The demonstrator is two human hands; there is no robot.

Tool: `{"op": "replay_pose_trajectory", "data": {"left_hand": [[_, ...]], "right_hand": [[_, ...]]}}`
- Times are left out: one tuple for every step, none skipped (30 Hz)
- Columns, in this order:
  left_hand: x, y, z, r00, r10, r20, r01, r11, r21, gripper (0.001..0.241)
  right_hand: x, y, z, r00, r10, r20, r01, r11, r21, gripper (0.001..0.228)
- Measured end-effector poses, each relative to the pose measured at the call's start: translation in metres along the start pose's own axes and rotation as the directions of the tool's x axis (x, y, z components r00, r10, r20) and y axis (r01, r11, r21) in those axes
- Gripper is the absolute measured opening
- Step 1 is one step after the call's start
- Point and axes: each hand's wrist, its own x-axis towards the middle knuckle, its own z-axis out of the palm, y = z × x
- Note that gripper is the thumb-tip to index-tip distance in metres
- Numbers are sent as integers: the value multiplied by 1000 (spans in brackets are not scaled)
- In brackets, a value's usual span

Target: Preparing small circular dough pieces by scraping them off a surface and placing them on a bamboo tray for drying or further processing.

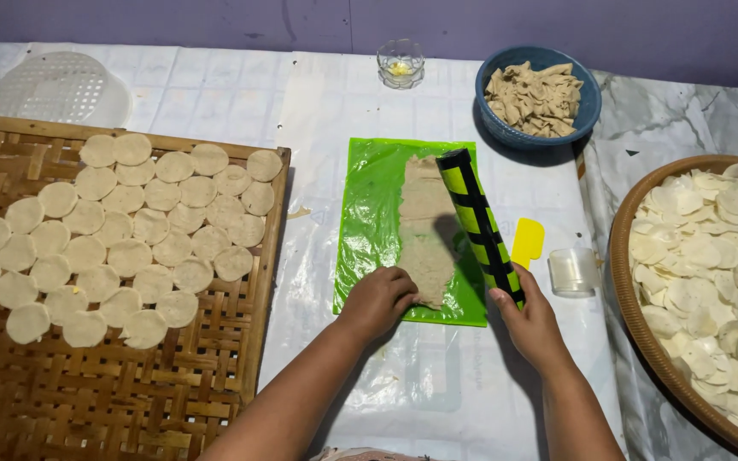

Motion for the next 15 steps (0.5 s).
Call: {"op": "replay_pose_trajectory", "data": {"left_hand": [[5, 1, 1, 1000, 4, 2, -4, 1000, 0, 14], [7, 2, 3, 993, -115, -14, 114, 992, -60, 15], [9, 3, 4, 972, -234, -22, 230, 966, -120, 15], [11, 3, 7, 973, -232, -17, 228, 966, -119, 15], [13, 2, 10, 965, -259, -36, 254, 961, -113, 17], [17, 2, 13, 956, -286, -57, 279, 954, -108, 19], [14, 14, -5, 957, -284, -55, 277, 955, -108, 19], [10, 26, -23, 909, -385, -163, 318, 890, -326, 26], [6, 38, -41, 834, -497, -241, 315, 786, -532, 36], [2, 41, -49, 836, -493, -241, 313, 789, -528, 36], [-2, 44, -56, 768, -407, -495, 195, 884, -425, 40], [-9, 48, -61, 650, -287, -704, 105, 951, -290, 46], [-13, 41, -56, 654, -290, -698, 108, 950, -293, 46], [-15, 33, -52, 781, -140, -608, 110, 990, -86, 49], [-17, 25, -47, 883, -7, -470, 73, 990, 121, 54]], "right_hand": [[0, -2, -2, 1000, 1, -4, -1, 1000, 1, 56], [-1, -4, -3, 1000, -21, -13, 21, 1000, -14, 56], [-3, -5, -3, 999, -43, -22, 43, 999, -29, 55], [-3, -8, -4, 999, -39, -24, 38, 999, -27, 55], [-3, -10, -5, 997, -68, -27, 66, 995, -74, 56], [-1, -13, -6, 995, -99, -27, 95, 988, -123, 56], [1, -8, -7, 995, -97, -29, 92, 988, -123, 56], [3, -3, -7, 985, -174, -18, 161, 942, -294, 58], [4, 3, -6, 969, -248, 7, 224, 862, -454, 59], [6, 5, -3, 969, -247, 4, 223, 864, -451, 59], [8, 7, 0, 955, -293, 45, 263, 767, -584, 60], [8, 10, 3, 941, -324, 99, 296, 647, -702, 60], [7, 14, 10, 943, -317, 100, 293, 649, -702, 60], [9, 18, 16, 920, -360, 154, 344, 553, -759, 59], [10, 21, 23, 893, -397, 211, 390, 449, -804, 59]]}}
